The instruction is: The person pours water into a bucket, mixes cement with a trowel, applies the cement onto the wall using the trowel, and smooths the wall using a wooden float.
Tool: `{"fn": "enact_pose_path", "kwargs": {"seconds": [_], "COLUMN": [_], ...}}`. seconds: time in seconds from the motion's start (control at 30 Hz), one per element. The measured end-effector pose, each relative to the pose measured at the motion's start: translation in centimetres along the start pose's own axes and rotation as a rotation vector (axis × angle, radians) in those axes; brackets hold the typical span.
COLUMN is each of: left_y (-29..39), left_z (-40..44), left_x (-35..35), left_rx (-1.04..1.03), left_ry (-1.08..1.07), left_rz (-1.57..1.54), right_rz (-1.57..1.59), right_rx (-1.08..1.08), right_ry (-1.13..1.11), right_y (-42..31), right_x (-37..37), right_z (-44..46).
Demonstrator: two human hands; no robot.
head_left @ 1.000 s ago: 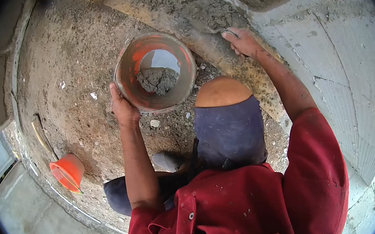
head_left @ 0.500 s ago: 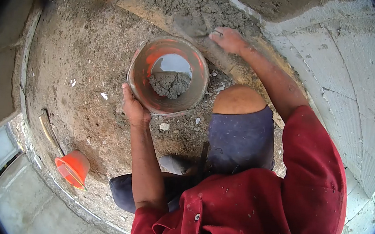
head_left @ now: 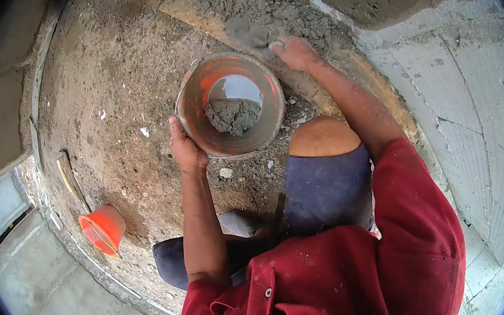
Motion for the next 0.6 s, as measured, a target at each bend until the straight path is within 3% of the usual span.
{"fn": "enact_pose_path", "kwargs": {"seconds": [0.07, 0.17, 0.23, 0.3, 0.37, 0.53, 0.6], "left_y": [-0.2, -0.3, -0.3, -0.2, 0.2, 0.1, 0.1], "left_z": [0.0, 0.2, 0.5, 0.8, 0.7, 0.8, 0.8], "left_x": [0.4, 0.7, 0.4, 0.2, -0.8, -1.1, -1.2], "left_rx": [-0.003, 0.021, 0.04, 0.05, 0.046, 0.034, 0.03], "left_ry": [0.009, 0.015, 0.01, 0.008, 0.005, 0.012, 0.006], "left_rz": [0.007, 0.026, 0.028, 0.026, 0.017, 0.008, 0.009], "right_rz": [0.462, 0.854, 0.854, 0.472, -0.141, -0.528, -0.436], "right_rx": [-0.076, -0.018, -0.052, -0.116, 0.196, -0.268, -0.202], "right_ry": [-0.113, -0.164, -0.084, -0.057, 0.128, -0.432, -0.262], "right_y": [-0.7, -1.6, 0.0, 3.8, 9.1, 11.3, 12.5], "right_x": [2.0, 4.2, 5.5, 6.3, 4.9, 3.8, 3.5], "right_z": [-0.1, -5.6, -9.1, -12.8, -16.1, -24.0, -22.3]}}
Point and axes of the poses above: each hand's wrist, its own z-axis towards the middle knuckle, its own x-axis out of the back of the hand, y = z × x, the point moved 2 cm from there along z, towards the middle knuckle, and after that the axes turned 15 degrees about -y, right-handed, at the moved point
